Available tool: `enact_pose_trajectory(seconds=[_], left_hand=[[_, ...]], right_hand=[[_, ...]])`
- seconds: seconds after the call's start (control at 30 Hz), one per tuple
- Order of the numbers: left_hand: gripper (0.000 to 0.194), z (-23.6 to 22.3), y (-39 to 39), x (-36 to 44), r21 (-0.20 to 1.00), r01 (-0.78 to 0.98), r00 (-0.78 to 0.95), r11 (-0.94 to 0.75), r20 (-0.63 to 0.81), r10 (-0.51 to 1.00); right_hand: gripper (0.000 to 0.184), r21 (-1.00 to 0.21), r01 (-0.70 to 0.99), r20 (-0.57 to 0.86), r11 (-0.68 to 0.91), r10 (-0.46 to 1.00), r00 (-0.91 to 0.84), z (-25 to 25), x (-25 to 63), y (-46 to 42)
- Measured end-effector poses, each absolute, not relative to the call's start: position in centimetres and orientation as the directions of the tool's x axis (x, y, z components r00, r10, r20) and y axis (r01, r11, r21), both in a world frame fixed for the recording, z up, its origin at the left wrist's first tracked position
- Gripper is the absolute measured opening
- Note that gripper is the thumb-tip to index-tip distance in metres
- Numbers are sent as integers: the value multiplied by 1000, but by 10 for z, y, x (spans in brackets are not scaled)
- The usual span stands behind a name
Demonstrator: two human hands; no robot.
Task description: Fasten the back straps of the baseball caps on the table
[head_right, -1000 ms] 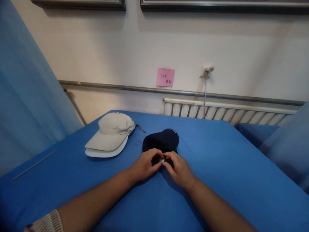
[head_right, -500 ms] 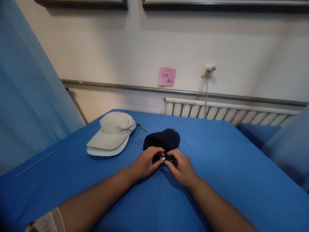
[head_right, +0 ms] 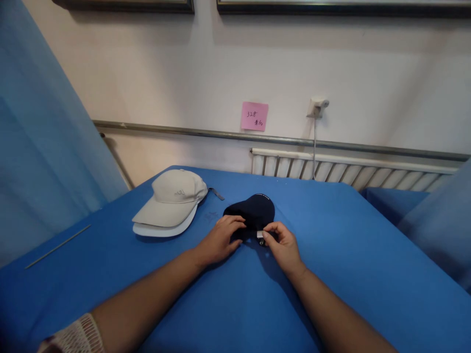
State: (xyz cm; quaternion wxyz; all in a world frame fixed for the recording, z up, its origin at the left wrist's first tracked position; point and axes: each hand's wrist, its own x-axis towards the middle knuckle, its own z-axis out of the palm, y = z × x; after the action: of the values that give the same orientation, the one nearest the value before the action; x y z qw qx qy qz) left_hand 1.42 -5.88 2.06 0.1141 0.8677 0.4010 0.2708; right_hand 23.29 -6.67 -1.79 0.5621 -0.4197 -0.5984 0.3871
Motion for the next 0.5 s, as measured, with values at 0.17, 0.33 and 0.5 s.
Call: enact_pose_trajectory(seconds=[0.17, 0.33, 0.5], left_hand=[[14, 20, -55, 13, 463, 639, 466, -614, 403, 788], [9, 27, -56, 15, 590, 625, 397, -511, 324, 859], [13, 31, -56, 13, 646, 613, 341, -455, 302, 890]], right_hand=[[24, -938, 44, 345, 344, 938, 23, -19, 234, -65], [24, -939, 48, 343, 342, 939, 24, -23, 236, -62], [17, -928, 128, 336, 351, 934, -122, -24, 237, -62]])
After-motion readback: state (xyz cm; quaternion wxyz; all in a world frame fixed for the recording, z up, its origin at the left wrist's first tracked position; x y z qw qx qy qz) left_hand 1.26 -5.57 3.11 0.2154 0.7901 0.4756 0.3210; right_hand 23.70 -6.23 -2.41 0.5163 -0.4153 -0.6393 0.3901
